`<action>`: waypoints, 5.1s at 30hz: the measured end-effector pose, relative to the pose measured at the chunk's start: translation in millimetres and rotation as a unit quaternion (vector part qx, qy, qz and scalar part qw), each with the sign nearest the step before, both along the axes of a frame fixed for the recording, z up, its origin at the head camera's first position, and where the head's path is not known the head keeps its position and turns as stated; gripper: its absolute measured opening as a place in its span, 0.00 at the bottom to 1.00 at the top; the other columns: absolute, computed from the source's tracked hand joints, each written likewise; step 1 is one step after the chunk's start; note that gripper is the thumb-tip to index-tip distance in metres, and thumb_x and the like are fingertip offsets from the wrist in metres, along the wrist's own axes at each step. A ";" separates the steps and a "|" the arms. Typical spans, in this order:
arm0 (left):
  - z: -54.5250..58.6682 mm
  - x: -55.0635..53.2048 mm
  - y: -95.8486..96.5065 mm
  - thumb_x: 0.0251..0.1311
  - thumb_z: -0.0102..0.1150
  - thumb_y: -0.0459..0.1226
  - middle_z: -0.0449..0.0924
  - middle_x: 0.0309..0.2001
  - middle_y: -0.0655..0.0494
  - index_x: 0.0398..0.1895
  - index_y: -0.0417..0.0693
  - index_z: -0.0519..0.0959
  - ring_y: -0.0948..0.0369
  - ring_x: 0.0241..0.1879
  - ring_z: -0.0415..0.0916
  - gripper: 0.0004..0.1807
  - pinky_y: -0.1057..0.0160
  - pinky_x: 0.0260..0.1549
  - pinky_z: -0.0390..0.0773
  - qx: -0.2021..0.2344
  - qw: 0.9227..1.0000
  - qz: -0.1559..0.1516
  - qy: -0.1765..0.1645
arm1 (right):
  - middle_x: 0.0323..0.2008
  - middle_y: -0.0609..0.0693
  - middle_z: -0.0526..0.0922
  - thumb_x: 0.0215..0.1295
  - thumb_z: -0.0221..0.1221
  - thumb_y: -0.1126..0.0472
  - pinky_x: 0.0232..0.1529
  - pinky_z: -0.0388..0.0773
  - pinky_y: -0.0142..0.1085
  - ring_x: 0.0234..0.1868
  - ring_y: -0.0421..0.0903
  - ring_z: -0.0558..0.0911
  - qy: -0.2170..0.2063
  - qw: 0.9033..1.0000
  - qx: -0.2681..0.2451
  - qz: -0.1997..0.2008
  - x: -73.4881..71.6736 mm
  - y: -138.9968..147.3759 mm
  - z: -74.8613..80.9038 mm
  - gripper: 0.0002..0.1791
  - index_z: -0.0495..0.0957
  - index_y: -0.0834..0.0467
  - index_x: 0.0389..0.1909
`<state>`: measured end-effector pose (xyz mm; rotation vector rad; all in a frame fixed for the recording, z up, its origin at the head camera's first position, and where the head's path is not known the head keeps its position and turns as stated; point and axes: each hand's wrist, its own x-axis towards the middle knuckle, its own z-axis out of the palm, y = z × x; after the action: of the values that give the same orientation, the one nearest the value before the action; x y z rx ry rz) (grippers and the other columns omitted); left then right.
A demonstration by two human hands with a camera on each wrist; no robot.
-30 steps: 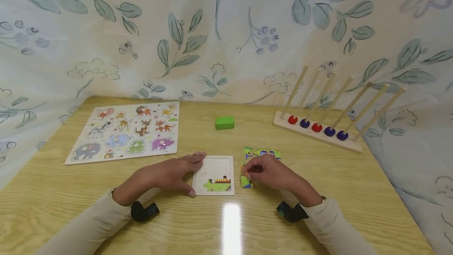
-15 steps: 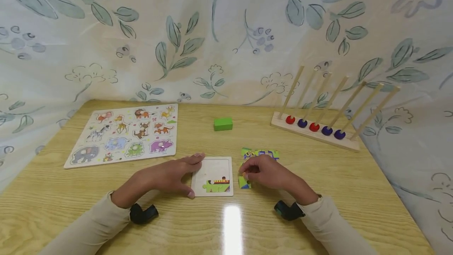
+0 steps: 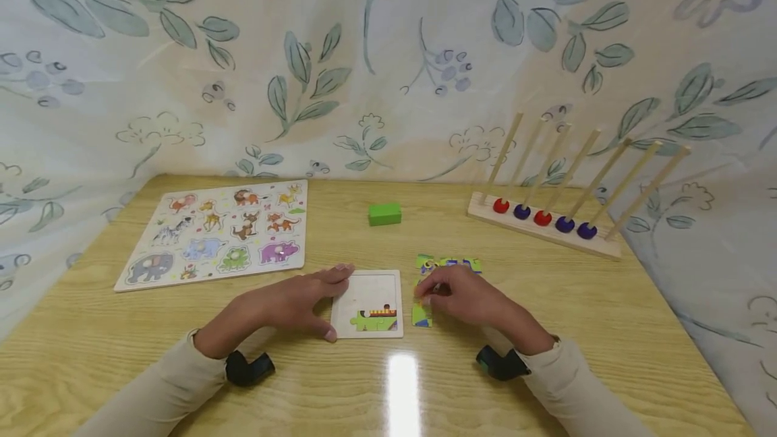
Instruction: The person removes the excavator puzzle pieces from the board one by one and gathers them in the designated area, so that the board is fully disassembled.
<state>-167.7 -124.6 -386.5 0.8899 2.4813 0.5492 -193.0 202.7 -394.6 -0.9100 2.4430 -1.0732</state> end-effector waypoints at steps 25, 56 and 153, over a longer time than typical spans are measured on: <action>-0.5 1.5 1.1 0.55 0.70 0.50 0.42 0.77 0.51 0.74 0.37 0.56 0.54 0.75 0.39 0.50 0.53 0.69 0.51 -0.003 1.000 -0.007 0.011 | 0.43 0.57 0.83 0.73 0.52 0.67 0.41 0.81 0.37 0.40 0.52 0.83 -0.086 0.993 -0.082 0.004 1.6 -15.6 9.5 0.12 0.82 0.67 0.47; 1.0 -1.4 3.2 0.54 0.70 0.52 0.44 0.77 0.53 0.73 0.39 0.60 0.54 0.75 0.40 0.48 0.52 0.71 0.40 -0.030 0.999 -0.008 0.032 | 0.45 0.53 0.84 0.73 0.50 0.67 0.43 0.80 0.34 0.43 0.49 0.83 -0.124 0.988 -0.052 0.072 -0.1 -56.2 8.5 0.14 0.80 0.67 0.51; -3.6 -1.7 12.5 0.66 0.59 0.37 0.47 0.76 0.54 0.72 0.41 0.62 0.59 0.74 0.43 0.32 0.57 0.70 0.48 0.040 0.990 -0.136 -0.025 | 0.38 0.41 0.82 0.66 0.60 0.68 0.41 0.80 0.36 0.37 0.40 0.79 -0.041 0.988 -0.059 0.137 4.8 -60.4 3.2 0.09 0.84 0.52 0.40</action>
<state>-169.4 -112.2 -390.1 1.2086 2.2566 0.5717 -188.2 142.4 -391.3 -1.1750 2.1299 -1.1383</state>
